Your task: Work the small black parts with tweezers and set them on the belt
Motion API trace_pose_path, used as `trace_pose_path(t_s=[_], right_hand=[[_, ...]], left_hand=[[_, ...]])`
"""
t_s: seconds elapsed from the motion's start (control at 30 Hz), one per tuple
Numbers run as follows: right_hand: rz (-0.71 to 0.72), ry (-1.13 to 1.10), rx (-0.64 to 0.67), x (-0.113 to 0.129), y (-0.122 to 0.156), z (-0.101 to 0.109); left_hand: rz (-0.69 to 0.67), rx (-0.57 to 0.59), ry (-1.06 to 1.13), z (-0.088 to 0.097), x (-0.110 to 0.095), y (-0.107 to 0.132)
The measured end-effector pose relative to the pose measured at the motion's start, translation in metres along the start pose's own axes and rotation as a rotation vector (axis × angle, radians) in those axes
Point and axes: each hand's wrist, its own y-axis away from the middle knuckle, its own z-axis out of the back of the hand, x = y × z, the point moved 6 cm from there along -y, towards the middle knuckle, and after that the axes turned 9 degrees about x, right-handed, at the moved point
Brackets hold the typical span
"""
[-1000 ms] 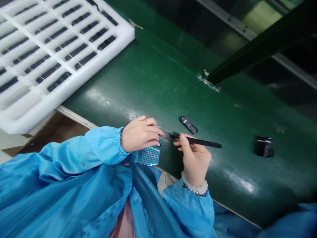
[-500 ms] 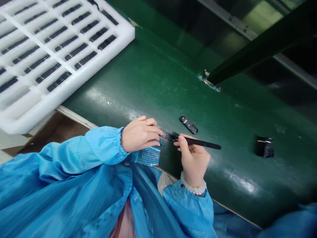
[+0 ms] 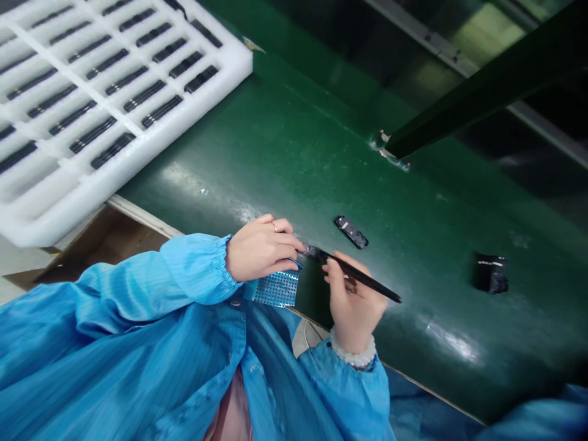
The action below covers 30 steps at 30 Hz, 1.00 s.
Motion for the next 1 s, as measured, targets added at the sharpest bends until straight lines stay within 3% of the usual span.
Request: trace_pose_path(t_s=[0.1,0.33,0.47,0.57,0.7,0.8,0.9,1.0], right_hand=[[-0.083,-0.092,-0.012,-0.011,0.002,0.001],[-0.029,-0.05,0.043,-0.005,-0.003,-0.002],[-0.038,-0.168,0.028,-0.008,-0.003,0.001],[0.093,-0.123,-0.014,-0.001,-0.006,0.006],[0.42,0.197,0.267,0.023,-0.013,-0.015],[0.468,0.366,0.374,0.033,-0.018,-0.026],[0.501,0.417,0.366,0.037,-0.025,-0.022],[0.488,0.386,0.203,0.026,-0.039,0.001]], left_hand=[[0.006,-0.001,0.014,0.0,0.0,0.0],[0.009,0.027,0.001,-0.001,0.001,0.0],[-0.006,-0.004,0.005,0.001,0.0,0.0],[-0.021,-0.028,0.014,0.001,-0.001,0.0],[-0.047,-0.045,0.039,0.003,-0.002,0.002],[-0.049,-0.112,0.118,0.011,0.0,0.006],[-0.054,-0.188,0.172,0.02,0.002,0.01],[-0.044,-0.211,0.177,0.022,0.003,0.011]])
